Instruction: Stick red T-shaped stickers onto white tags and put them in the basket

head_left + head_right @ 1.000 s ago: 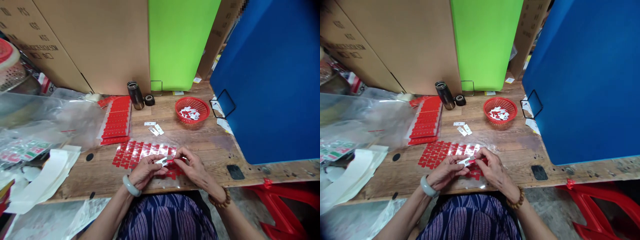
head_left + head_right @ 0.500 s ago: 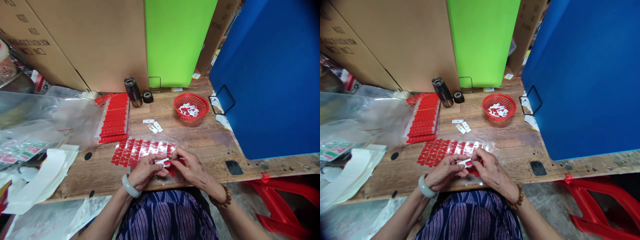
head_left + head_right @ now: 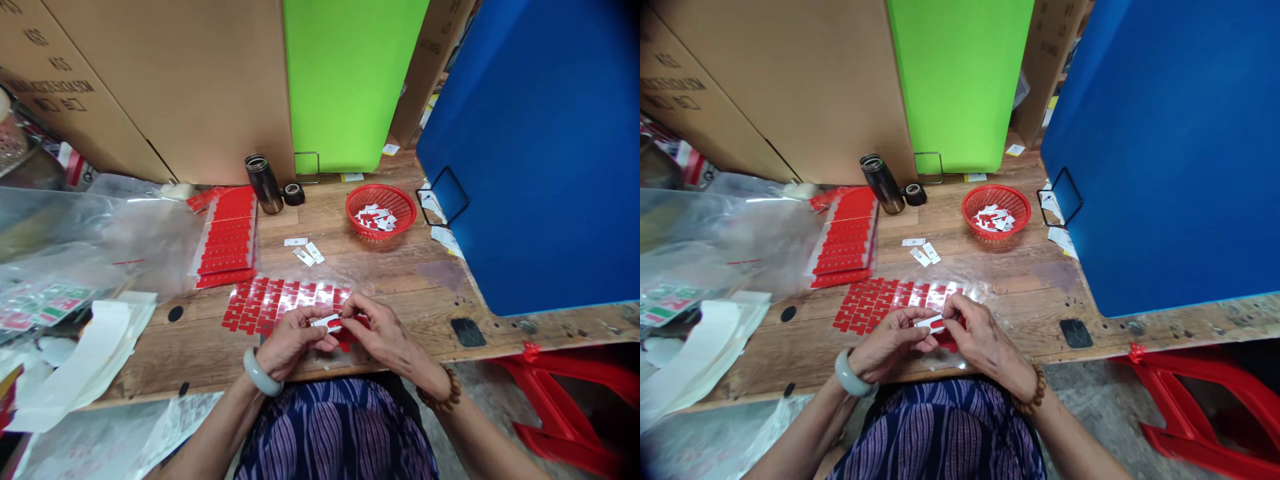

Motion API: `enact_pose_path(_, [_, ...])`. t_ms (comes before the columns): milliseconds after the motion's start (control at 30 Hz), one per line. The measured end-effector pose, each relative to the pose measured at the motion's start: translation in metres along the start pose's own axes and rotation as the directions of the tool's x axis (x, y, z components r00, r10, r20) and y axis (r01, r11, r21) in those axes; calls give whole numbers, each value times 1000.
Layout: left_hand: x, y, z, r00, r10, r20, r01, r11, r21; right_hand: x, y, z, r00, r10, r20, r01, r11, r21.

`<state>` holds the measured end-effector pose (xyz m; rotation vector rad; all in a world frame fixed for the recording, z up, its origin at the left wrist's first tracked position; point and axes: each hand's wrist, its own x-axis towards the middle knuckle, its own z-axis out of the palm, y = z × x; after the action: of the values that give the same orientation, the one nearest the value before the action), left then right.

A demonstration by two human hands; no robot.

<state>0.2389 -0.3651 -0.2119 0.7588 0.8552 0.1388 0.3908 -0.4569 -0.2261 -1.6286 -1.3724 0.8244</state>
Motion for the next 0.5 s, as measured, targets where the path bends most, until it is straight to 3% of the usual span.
enact_pose_path(500, [2,-2,-2,1000,5,15,-5,1000,-8,0,4,1,1000,-7,-10,7,1000,-6])
